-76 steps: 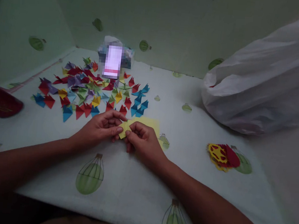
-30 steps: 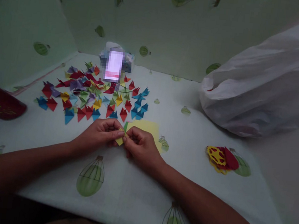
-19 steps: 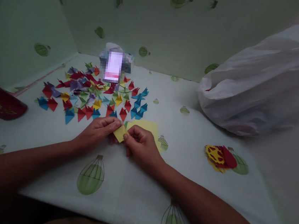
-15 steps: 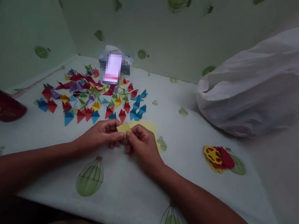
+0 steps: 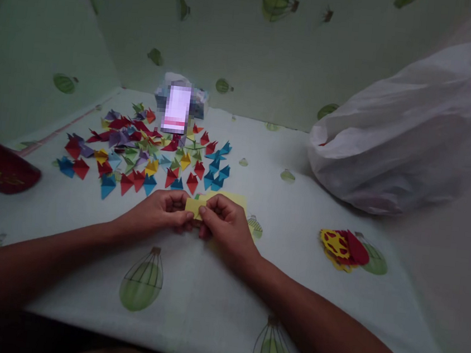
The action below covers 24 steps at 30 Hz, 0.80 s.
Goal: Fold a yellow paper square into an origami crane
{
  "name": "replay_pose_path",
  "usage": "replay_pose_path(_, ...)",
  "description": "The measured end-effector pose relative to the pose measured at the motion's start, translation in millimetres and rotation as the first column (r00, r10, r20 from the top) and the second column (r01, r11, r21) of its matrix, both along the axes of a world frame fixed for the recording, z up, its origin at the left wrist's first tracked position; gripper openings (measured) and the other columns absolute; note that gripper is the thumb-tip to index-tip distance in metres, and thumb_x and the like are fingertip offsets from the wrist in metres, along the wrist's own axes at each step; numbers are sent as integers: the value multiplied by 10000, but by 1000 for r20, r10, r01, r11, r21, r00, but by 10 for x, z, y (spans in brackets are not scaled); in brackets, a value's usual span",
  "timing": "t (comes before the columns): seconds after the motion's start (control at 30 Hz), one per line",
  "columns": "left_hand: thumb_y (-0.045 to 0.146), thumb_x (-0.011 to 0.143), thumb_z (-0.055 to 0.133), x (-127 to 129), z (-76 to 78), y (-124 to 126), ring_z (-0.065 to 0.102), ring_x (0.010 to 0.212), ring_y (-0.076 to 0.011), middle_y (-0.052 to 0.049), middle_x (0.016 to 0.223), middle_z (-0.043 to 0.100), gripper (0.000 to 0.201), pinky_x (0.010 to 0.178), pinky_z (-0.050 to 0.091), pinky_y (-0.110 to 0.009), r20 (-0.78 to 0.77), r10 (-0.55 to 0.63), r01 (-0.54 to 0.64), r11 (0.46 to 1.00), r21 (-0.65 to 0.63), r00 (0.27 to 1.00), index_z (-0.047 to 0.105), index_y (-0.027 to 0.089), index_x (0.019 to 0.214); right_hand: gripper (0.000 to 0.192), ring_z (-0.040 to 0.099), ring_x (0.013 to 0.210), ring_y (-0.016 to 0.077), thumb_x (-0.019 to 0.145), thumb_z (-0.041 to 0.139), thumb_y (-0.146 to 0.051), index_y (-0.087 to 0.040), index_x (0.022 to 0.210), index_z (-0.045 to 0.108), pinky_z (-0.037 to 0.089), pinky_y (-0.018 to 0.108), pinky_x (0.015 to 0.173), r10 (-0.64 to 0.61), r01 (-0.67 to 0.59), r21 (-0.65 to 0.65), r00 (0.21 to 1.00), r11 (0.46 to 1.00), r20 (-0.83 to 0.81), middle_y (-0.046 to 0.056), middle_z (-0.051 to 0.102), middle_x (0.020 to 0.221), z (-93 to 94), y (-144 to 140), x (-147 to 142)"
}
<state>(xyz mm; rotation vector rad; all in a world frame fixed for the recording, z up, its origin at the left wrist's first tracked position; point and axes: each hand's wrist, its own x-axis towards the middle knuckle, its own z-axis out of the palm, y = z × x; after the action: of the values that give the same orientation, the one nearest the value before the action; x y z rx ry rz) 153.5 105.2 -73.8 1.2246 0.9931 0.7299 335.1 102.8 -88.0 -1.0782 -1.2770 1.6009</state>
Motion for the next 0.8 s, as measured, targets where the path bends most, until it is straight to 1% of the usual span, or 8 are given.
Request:
replay_pose_path(0.17, 284, 774, 727, -2, -35, 11, 641, 677, -111, -8, 746, 668, 232, 619, 497, -221, 107, 74, -76, 997, 18, 991, 579, 147, 888, 189, 523, 490, 101, 837, 670, -300, -194, 754, 536, 389, 241, 532, -7, 7, -8, 1000, 1000, -29, -40, 600, 540, 13, -2, -9)
replay_pose_path(0.27, 259, 784, 729, 2, -35, 8, 655, 679, -112, 6, 755, 665, 271, 644, 515, -229, 141, 116, -123, 992, 39, 983, 549, 161, 961, 192, 520, 483, 96, 823, 678, -297, -193, 750, 534, 389, 238, 524, -13, 13, -22, 999, 1000, -38, -39, 603, 566, 18, 0, -13)
replay_pose_path(0.33, 235, 788, 722, 3, -28, 2, 656, 671, -106, 11, 762, 662, 267, 654, 523, -229, 145, 142, -151, 987, 53, 979, 536, 164, 966, 199, 519, 481, 92, 823, 678, -300, -191, 746, 531, 390, 235, 521, -7, 6, -25, 999, 1000, -33, -34, 612, 580, 15, 3, -12)
replay_pose_path(0.5, 258, 846, 667, -14, -13, -11, 658, 673, -107, 4, 745, 663, 164, 692, 545, -245, 106, 117, -127, 988, 90, 987, 568, 150, 918, 214, 525, 479, 89, 828, 684, -306, -187, 734, 531, 391, 227, 510, -4, 4, 0, 1000, 1000, -17, -32, 614, 580, -11, 5, -5)
replay_pose_path(0.6, 293, 878, 631, -26, -15, -7, 668, 696, -121, -7, 748, 674, 172, 719, 550, -264, 103, 112, -122, 988, 94, 988, 589, 143, 950, 222, 527, 475, 88, 825, 693, -317, -188, 740, 534, 393, 223, 502, -17, 17, 2, 999, 1000, -34, -39, 605, 576, -21, 1, -5)
replay_pose_path(0.67, 299, 847, 670, -22, -20, -1, 664, 706, -121, -9, 763, 676, 208, 723, 546, -265, 122, 109, -119, 990, 78, 986, 595, 140, 960, 222, 526, 477, 89, 828, 693, -322, -190, 744, 535, 396, 224, 504, -24, 24, 0, 999, 1000, -34, -39, 605, 576, -21, -3, -5)
replay_pose_path(0.8, 243, 713, 789, 8, -34, 1, 641, 746, -113, 5, 806, 660, 340, 739, 529, -256, 158, 137, -148, 987, 61, 978, 598, 146, 977, 218, 524, 478, 91, 830, 690, -313, -194, 743, 530, 405, 227, 511, -47, 47, -3, 998, 999, -32, -39, 607, 567, -23, -8, -5)
